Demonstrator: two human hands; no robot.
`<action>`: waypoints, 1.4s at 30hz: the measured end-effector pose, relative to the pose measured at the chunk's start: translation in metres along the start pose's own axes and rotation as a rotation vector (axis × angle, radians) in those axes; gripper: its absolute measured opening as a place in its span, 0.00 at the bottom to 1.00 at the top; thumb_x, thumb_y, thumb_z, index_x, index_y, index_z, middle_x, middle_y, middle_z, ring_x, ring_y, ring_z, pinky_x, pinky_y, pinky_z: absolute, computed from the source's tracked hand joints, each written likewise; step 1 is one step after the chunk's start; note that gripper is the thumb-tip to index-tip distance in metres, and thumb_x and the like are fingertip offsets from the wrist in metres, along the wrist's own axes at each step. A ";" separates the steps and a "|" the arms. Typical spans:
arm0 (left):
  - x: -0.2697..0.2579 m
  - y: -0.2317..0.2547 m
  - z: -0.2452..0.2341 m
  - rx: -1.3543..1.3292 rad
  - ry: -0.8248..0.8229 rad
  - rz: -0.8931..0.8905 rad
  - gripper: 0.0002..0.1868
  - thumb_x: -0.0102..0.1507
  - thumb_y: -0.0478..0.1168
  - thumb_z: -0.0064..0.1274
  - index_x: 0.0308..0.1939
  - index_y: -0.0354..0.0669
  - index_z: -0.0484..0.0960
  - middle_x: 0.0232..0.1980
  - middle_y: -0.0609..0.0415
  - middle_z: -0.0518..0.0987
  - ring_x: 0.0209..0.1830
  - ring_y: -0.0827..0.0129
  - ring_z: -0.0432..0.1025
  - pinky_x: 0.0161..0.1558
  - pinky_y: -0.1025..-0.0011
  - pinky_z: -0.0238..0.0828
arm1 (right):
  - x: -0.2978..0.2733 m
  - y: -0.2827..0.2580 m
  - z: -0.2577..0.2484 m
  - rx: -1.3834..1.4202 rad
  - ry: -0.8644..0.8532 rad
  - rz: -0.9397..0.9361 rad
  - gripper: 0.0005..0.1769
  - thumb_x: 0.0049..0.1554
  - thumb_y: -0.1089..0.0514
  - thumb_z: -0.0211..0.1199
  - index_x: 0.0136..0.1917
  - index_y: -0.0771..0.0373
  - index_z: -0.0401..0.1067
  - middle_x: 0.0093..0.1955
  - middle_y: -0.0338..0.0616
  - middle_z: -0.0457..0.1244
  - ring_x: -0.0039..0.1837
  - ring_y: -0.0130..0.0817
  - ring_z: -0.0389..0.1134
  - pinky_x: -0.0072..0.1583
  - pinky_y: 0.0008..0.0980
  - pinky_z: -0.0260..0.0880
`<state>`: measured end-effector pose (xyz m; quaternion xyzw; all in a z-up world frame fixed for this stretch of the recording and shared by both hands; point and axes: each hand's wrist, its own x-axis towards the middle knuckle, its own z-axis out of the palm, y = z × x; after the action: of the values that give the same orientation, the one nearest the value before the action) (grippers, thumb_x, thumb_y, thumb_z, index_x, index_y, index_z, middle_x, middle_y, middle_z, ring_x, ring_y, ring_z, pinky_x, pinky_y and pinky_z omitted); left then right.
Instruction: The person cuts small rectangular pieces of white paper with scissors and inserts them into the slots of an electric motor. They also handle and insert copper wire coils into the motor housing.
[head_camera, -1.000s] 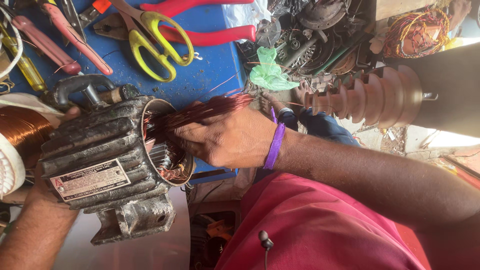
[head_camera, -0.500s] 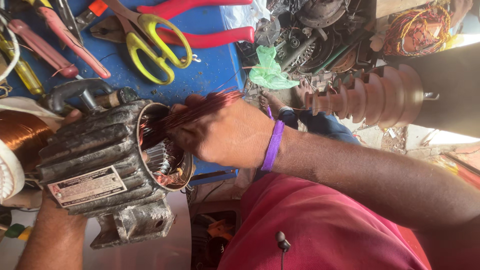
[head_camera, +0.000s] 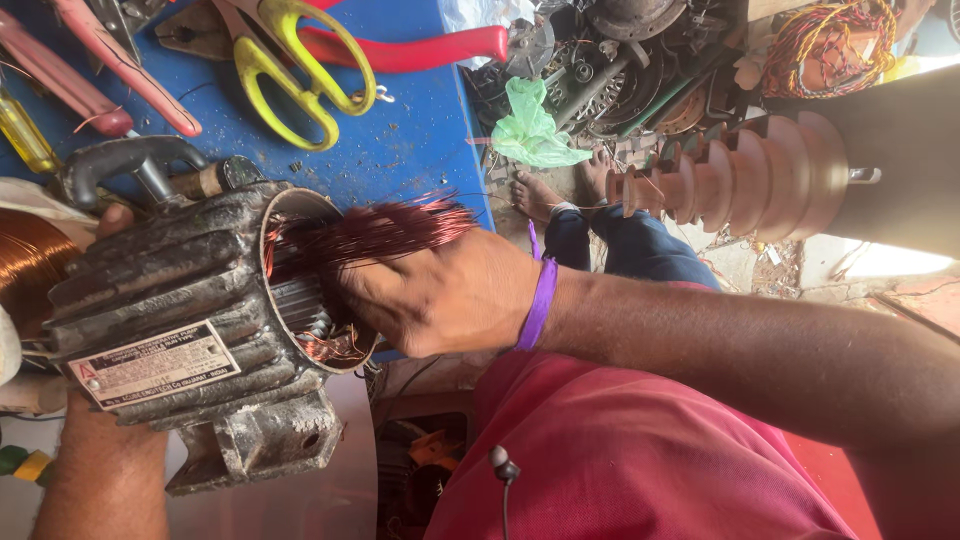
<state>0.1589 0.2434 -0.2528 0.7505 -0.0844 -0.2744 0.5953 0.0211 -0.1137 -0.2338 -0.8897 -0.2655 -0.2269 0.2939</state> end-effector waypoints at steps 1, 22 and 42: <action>-0.001 -0.001 0.000 -0.002 0.002 -0.002 0.15 0.72 0.37 0.48 0.61 0.34 0.77 0.57 0.50 0.80 0.52 0.68 0.77 0.53 0.67 0.77 | -0.002 -0.003 -0.001 -0.038 0.027 -0.003 0.18 0.44 0.54 0.67 0.48 0.61 0.81 0.55 0.40 0.68 0.48 0.34 0.71 0.45 0.35 0.76; -0.002 0.000 0.005 -0.023 -0.008 -0.017 0.16 0.72 0.36 0.47 0.61 0.33 0.77 0.58 0.49 0.80 0.52 0.66 0.77 0.53 0.66 0.77 | -0.002 -0.018 0.006 -0.074 -0.021 0.060 0.16 0.53 0.56 0.64 0.54 0.62 0.79 0.54 0.44 0.67 0.44 0.30 0.68 0.34 0.30 0.65; -0.031 0.001 0.008 -0.085 0.086 -0.093 0.16 0.71 0.36 0.46 0.62 0.32 0.77 0.59 0.48 0.80 0.53 0.65 0.77 0.53 0.65 0.77 | -0.021 0.028 0.004 -0.556 -0.043 -0.388 0.19 0.43 0.39 0.56 0.43 0.46 0.78 0.62 0.26 0.60 0.62 0.31 0.57 0.55 0.30 0.56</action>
<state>0.1294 0.2505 -0.2432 0.7387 -0.0120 -0.2726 0.6163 0.0235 -0.1375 -0.2594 -0.8733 -0.3640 -0.3234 -0.0142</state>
